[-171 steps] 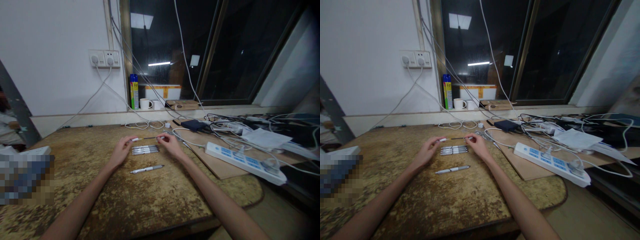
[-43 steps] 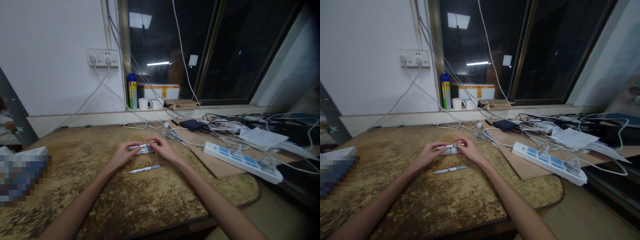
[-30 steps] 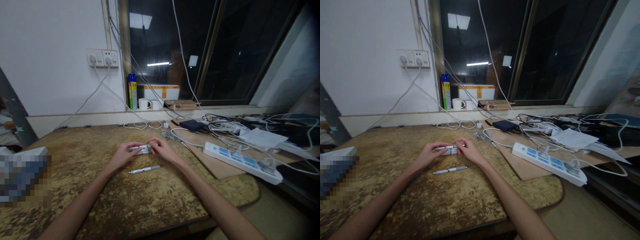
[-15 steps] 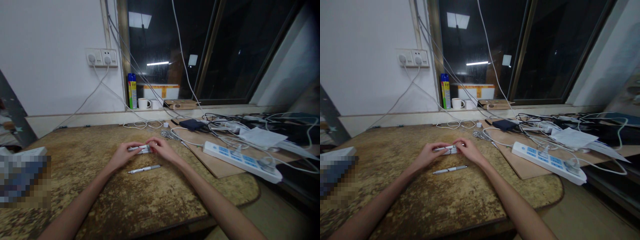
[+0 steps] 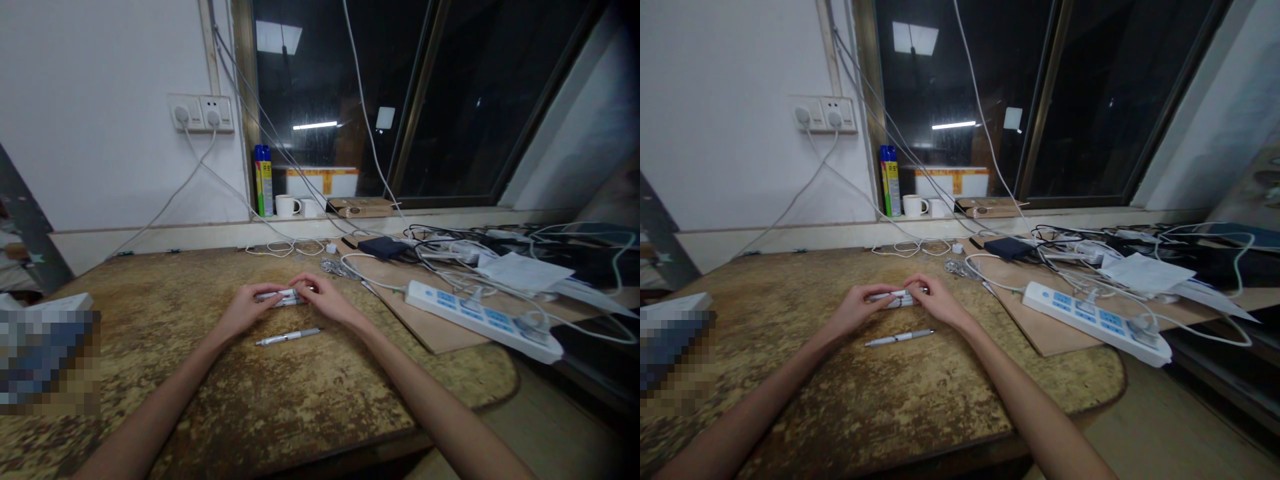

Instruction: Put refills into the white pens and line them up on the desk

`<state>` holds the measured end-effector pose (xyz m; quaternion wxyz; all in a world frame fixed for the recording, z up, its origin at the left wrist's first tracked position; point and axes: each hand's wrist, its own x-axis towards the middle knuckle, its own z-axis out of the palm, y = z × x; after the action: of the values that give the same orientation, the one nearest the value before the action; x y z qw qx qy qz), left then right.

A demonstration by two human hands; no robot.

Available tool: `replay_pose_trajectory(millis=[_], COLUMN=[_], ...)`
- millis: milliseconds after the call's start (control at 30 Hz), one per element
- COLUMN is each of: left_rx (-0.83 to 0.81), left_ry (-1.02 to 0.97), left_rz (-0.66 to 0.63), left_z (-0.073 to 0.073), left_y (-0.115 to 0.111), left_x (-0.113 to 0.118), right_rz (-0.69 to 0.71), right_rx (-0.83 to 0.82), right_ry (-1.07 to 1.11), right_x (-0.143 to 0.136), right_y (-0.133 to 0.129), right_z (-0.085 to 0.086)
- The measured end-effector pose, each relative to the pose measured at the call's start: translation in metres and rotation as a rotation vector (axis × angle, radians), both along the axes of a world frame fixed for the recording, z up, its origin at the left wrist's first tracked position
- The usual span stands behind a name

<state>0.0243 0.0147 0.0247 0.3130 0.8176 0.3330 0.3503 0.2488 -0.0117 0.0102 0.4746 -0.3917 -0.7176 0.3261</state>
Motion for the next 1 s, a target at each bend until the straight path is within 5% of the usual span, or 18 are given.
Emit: replay_pose_trajectory(millis=[267, 400, 533, 667, 867, 1000], left_rx=[-0.046, -0.262, -0.434, -0.516, -0.476, -0.439], left_ry=[0.007, -0.078, -0.228, -0.443, -0.366, -0.298], left_rz=[-0.003, 0.048, 0.137, 0.041, 0.002, -0.008], left_z=[-0.002, -0.001, -0.003, -0.007, -0.003, -0.003], left_y=[0.000, 0.003, 0.006, 0.003, -0.005, -0.007], left_x=[0.001, 0.001, 0.002, 0.007, 0.012, 0.013], right_rz=[0.026, -0.003, 0.128, 0.220, -0.015, -0.049], right_rx=[-0.059, -0.145, -0.171, -0.118, 0.007, 0.034], right_ry=[-0.048, 0.081, 0.122, 0.091, 0.144, 0.208], right_x=[0.001, 0.002, -0.003, -0.010, -0.015, -0.018], right_y=[-0.006, -0.003, -0.005, -0.008, -0.006, -0.007], right_z=[0.004, 0.002, 0.003, 0.004, 0.004, 0.007])
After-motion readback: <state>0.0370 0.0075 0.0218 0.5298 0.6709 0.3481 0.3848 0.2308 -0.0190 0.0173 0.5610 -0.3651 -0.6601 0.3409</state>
